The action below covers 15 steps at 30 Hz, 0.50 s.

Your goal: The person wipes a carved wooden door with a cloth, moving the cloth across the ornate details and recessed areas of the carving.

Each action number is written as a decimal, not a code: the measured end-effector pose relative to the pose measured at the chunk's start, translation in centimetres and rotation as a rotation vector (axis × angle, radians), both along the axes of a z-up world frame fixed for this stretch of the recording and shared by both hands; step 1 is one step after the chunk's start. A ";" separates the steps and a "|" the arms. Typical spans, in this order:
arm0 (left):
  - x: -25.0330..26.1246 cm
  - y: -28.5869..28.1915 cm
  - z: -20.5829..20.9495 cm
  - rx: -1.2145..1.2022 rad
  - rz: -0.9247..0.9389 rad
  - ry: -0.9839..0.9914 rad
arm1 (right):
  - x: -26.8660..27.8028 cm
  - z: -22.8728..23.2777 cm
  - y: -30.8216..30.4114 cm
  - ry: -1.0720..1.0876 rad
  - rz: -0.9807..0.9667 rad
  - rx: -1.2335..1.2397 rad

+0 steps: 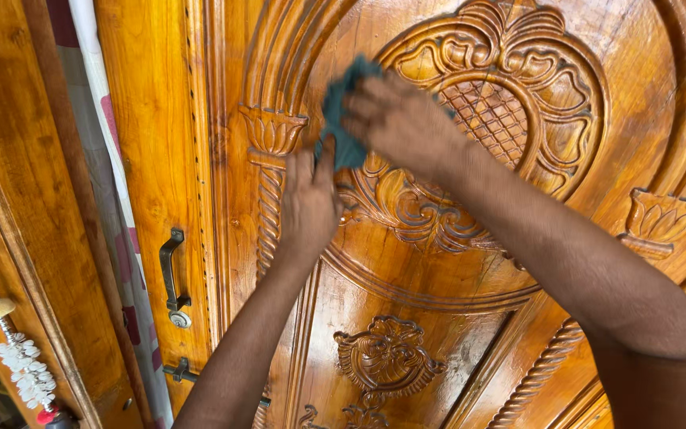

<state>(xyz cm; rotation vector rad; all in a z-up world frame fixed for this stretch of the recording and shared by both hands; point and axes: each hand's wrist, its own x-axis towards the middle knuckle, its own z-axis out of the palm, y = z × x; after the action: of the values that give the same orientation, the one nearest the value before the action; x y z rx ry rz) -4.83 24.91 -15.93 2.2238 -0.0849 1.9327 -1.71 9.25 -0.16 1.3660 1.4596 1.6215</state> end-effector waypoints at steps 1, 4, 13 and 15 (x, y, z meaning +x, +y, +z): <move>0.1 0.1 0.6 0.014 0.069 -0.041 | -0.1 0.3 0.0 0.024 0.013 0.006; 0.7 -2.1 -0.9 0.025 0.020 0.023 | -0.1 -0.1 -0.5 0.051 0.020 -0.014; 2.1 -5.1 -9.0 0.193 -0.069 0.075 | -1.4 -5.4 -5.0 0.113 -0.066 -0.193; 1.7 -3.6 -5.9 0.157 -0.027 0.012 | -1.4 -3.4 -4.0 0.084 -0.071 -0.124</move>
<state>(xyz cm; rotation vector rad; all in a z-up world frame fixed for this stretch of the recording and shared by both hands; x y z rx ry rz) -3.13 21.34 -21.86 2.3178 -0.2729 1.9603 -3.15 5.24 -3.52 1.4140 1.5156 1.4210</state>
